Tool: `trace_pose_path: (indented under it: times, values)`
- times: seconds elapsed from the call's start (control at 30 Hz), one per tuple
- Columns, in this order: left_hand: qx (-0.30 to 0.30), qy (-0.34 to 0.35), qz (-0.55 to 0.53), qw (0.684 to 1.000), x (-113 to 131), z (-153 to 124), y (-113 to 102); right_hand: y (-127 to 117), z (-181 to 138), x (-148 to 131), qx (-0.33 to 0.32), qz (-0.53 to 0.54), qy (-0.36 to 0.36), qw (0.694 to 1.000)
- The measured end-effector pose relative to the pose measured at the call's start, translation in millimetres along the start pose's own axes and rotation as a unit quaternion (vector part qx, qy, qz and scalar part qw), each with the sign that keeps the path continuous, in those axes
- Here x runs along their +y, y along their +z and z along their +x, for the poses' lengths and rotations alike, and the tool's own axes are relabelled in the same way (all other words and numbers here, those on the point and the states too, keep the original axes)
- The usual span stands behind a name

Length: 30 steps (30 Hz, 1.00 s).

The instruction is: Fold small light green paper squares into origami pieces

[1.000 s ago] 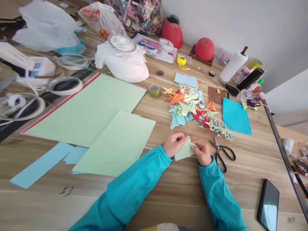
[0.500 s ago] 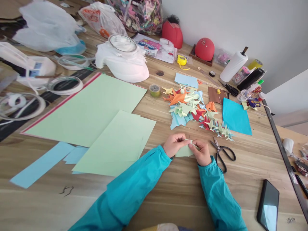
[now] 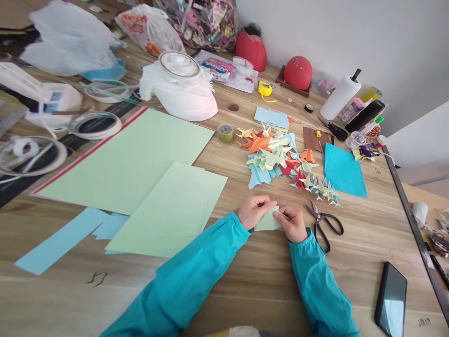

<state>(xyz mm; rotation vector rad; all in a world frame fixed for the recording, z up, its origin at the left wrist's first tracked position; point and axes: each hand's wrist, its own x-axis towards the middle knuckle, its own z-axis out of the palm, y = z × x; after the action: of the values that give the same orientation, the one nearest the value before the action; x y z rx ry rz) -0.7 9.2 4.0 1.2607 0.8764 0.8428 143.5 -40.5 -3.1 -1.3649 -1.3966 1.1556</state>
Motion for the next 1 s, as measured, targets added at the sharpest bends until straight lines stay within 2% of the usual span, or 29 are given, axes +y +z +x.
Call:
trace_pose_path:
  times: [0.2, 0.5, 0.67, 0.87, 1.0]
  values:
    - [0.005, -0.014, -0.008, 1.0, 1.5, -0.9, 0.8, 0.3, -0.4, 0.4, -0.001, -0.001, -0.008, 1.0]
    - [-0.019, 0.042, 0.057, 0.997, -2.5, -0.8, 1.7, 4.7, -1.1, -1.3, -0.038, -0.045, -0.029, 0.998]
    - [-0.021, 0.026, 0.036, 0.999, -2.2, -0.7, 1.3, 4.7, -1.0, -0.8, -0.037, -0.047, -0.022, 0.998]
    - [0.016, -0.027, -0.031, 0.999, 2.8, 0.7, -1.0, 1.1, -0.2, -2.7, 0.027, -0.003, 0.03, 0.999]
    - [0.0, -0.028, -0.067, 0.997, 5.0, 1.0, -0.9, -2.5, 0.8, 0.9, 0.075, 0.049, 0.047, 0.995]
